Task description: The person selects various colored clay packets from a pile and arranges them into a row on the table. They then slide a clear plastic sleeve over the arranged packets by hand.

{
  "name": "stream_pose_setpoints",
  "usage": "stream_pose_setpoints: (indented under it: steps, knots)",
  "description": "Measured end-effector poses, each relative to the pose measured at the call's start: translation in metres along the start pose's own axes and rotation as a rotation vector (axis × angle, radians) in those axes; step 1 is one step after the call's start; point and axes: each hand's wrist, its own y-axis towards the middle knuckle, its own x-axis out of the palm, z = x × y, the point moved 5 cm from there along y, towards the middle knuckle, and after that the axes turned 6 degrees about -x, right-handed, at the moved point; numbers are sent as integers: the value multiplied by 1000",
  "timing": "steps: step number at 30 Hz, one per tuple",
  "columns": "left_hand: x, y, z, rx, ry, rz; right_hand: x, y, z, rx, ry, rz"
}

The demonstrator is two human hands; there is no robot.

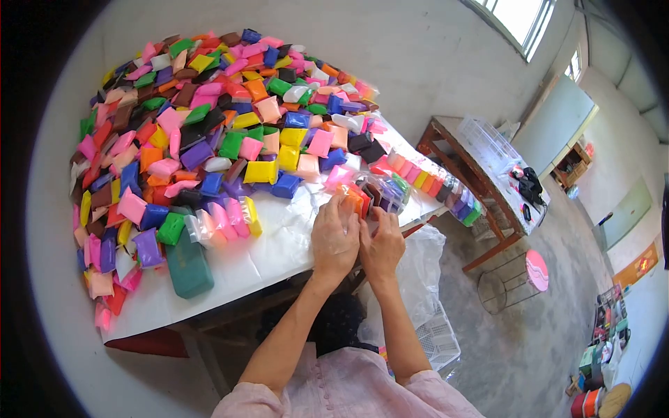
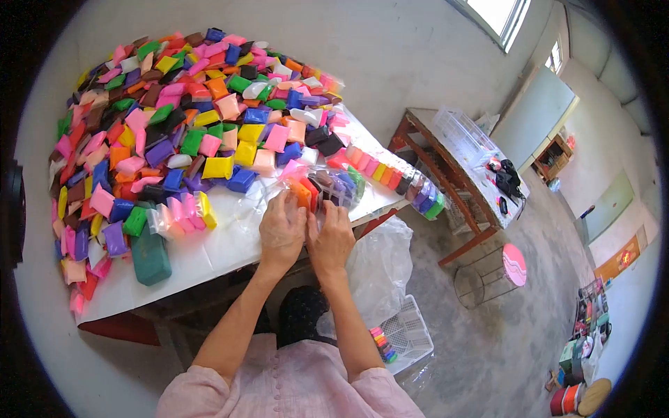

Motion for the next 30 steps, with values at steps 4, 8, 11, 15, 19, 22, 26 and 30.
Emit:
stream_pose_setpoints:
  steps: [4, 8, 11, 15, 19, 22, 26, 30]
  knots:
    - [3, -1, -2, -24, 24, -11, -16, -10, -8, -44, 85, 52]
    - [4, -1, -3, -41, -49, -67, -69, -4, -60, -188, 282, 147]
    - [3, -3, -5, 9, -192, -86, -87, 20, -109, -292, 493, 78]
    - [-1, -1, -2, 8, -69, -16, -50, 44, -162, -367, 507, -250]
    - [13, -5, -12, 14, 134, 33, 9, 56, -193, -358, 266, -500]
    - [16, 0, -15, -70, 123, -70, 44, 52, -198, -359, 175, -616]
    - [9, 0, -6, 6, 64, 38, 68, 47, -188, -411, 201, -591]
    - [12, 0, -7, -24, 102, -25, 81, 41, -178, -358, 86, -649]
